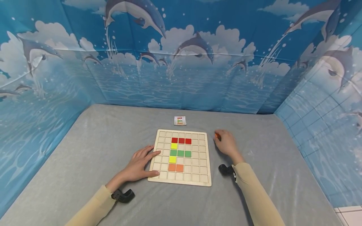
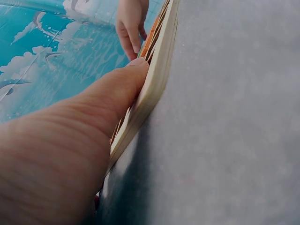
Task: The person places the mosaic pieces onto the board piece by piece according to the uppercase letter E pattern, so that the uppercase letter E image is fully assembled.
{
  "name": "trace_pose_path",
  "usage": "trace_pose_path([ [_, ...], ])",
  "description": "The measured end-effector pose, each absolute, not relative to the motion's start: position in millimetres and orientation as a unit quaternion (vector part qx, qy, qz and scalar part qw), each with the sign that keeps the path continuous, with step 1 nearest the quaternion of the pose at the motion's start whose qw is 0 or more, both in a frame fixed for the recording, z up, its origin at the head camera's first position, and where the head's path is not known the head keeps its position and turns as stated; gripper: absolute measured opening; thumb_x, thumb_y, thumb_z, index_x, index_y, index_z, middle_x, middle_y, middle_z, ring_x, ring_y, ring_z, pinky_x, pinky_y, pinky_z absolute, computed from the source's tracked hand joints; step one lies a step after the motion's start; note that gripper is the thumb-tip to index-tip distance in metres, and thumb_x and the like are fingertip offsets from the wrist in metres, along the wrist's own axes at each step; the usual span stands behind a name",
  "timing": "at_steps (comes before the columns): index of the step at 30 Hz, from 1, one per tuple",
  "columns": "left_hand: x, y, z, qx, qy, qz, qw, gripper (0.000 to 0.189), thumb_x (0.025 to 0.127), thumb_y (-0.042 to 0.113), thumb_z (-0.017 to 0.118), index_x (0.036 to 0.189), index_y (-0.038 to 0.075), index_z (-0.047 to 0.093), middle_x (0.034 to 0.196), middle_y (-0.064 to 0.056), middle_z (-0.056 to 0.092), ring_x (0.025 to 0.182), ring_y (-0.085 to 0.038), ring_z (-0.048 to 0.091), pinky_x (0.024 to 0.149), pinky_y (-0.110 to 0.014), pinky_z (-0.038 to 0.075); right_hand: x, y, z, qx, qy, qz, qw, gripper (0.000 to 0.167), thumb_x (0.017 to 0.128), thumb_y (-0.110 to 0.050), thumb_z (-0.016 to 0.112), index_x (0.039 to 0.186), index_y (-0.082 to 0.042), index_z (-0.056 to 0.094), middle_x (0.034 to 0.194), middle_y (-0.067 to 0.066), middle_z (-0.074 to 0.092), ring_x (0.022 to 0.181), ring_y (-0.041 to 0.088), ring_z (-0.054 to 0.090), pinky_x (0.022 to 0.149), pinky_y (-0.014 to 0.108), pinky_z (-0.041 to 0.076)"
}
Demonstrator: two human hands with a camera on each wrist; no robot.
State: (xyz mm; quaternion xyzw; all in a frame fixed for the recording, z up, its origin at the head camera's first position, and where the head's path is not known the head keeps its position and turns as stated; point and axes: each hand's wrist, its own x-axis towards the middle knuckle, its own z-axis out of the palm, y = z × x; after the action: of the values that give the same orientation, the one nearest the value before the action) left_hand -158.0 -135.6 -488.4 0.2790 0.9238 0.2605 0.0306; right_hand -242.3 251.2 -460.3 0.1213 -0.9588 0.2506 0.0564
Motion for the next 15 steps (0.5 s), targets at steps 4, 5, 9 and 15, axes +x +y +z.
trace_pose_path([
  [4,-158,-135,-488,0.280,0.924,0.260,0.030,0.081,0.083,0.060,0.062,0.149,0.021,0.035,0.155,-0.011,0.018,0.142,-0.028,0.009,0.106,-0.052,0.011,-239,251,-463,0.109,-0.962,0.242,0.065,0.036,0.093,-0.007,0.057,0.123,0.013,0.055,0.122,0.033,0.050,0.115,0.049,0.041,0.095,0.058,0.031],
  [5,-158,-135,-488,0.280,0.924,0.259,0.030,0.081,0.083,0.060,0.061,0.149,0.021,0.035,0.155,-0.011,0.017,0.142,-0.028,0.009,0.106,-0.052,0.011,-238,252,-463,0.104,-0.962,0.245,0.066,0.035,0.093,-0.006,0.057,0.123,0.013,0.055,0.120,0.033,0.050,0.114,0.049,0.041,0.095,0.058,0.031],
  [9,-157,-136,-489,0.281,0.923,0.261,0.029,0.081,0.083,0.060,0.061,0.148,0.021,0.035,0.155,-0.011,0.018,0.142,-0.028,0.009,0.106,-0.053,0.011,-235,254,-462,0.095,-0.959,0.258,0.068,0.031,0.092,-0.004,0.059,0.117,0.013,0.059,0.112,0.031,0.054,0.108,0.047,0.042,0.091,0.057,0.032],
  [15,-157,-136,-489,0.282,0.922,0.265,0.027,0.080,0.083,0.060,0.061,0.148,0.020,0.036,0.155,-0.011,0.018,0.142,-0.027,0.009,0.106,-0.052,0.011,-231,256,-462,0.092,-0.958,0.264,0.065,0.025,0.087,-0.002,0.063,0.109,0.011,0.063,0.103,0.027,0.058,0.101,0.044,0.045,0.087,0.055,0.033],
])
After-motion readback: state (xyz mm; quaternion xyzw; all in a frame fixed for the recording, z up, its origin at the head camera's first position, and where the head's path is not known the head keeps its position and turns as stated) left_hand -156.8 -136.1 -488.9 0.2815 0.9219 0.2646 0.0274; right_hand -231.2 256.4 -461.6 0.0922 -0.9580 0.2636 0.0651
